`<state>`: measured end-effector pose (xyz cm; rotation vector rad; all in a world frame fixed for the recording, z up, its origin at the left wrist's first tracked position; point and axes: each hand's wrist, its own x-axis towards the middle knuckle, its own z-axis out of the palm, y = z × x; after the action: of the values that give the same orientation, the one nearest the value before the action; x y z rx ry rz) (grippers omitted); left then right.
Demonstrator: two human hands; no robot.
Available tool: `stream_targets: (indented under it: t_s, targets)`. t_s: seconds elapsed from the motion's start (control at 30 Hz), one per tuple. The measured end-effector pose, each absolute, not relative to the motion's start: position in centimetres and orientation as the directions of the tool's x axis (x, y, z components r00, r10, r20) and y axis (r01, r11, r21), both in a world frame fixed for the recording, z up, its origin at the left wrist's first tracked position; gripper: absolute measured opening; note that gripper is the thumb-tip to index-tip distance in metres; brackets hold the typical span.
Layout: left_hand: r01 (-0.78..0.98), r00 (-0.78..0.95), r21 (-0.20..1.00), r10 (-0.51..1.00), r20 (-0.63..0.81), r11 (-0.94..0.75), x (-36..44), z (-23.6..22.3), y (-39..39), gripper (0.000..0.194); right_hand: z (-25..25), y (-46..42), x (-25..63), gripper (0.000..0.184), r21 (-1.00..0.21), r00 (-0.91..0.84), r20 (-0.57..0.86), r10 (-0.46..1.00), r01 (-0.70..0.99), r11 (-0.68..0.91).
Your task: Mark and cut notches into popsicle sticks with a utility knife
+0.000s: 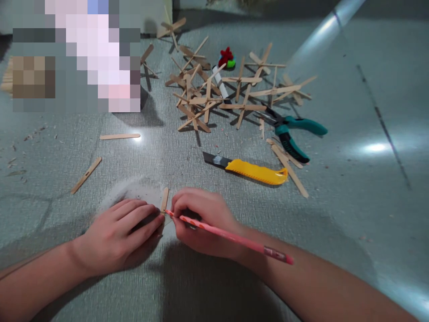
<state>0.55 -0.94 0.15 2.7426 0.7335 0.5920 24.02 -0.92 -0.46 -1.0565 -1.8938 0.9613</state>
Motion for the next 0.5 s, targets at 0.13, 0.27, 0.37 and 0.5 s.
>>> stream_targets:
  t_s: [0.13, 0.27, 0.37, 0.5]
  targets:
    - [0.426, 0.786, 0.329, 0.525, 0.327, -0.843, 0.56, 0.22, -0.95, 0.018, -0.73, -1.17, 24.09, 0.025, -0.863, -0.363, 0.264, 0.893, 0.325, 0.387]
    - [0.419, 0.794, 0.327, 0.516, 0.321, -0.847, 0.52, 0.09, -0.92, 0.020, -0.99, -1.23, 24.21, 0.025, -0.848, -0.378, 0.272, 0.885, 0.340, 0.406]
    - [0.422, 0.794, 0.322, 0.517, 0.320, -0.847, 0.51, 0.02, -0.93, 0.020, -1.04, -1.24, 24.20, 0.025, -0.845, -0.386, 0.269, 0.882, 0.345, 0.409]
    - [0.422, 0.792, 0.325, 0.519, 0.322, -0.846, 0.52, 0.03, -1.00, 0.020, -1.06, -1.27, 24.09, 0.026, -0.849, -0.368, 0.257, 0.894, 0.355, 0.390]
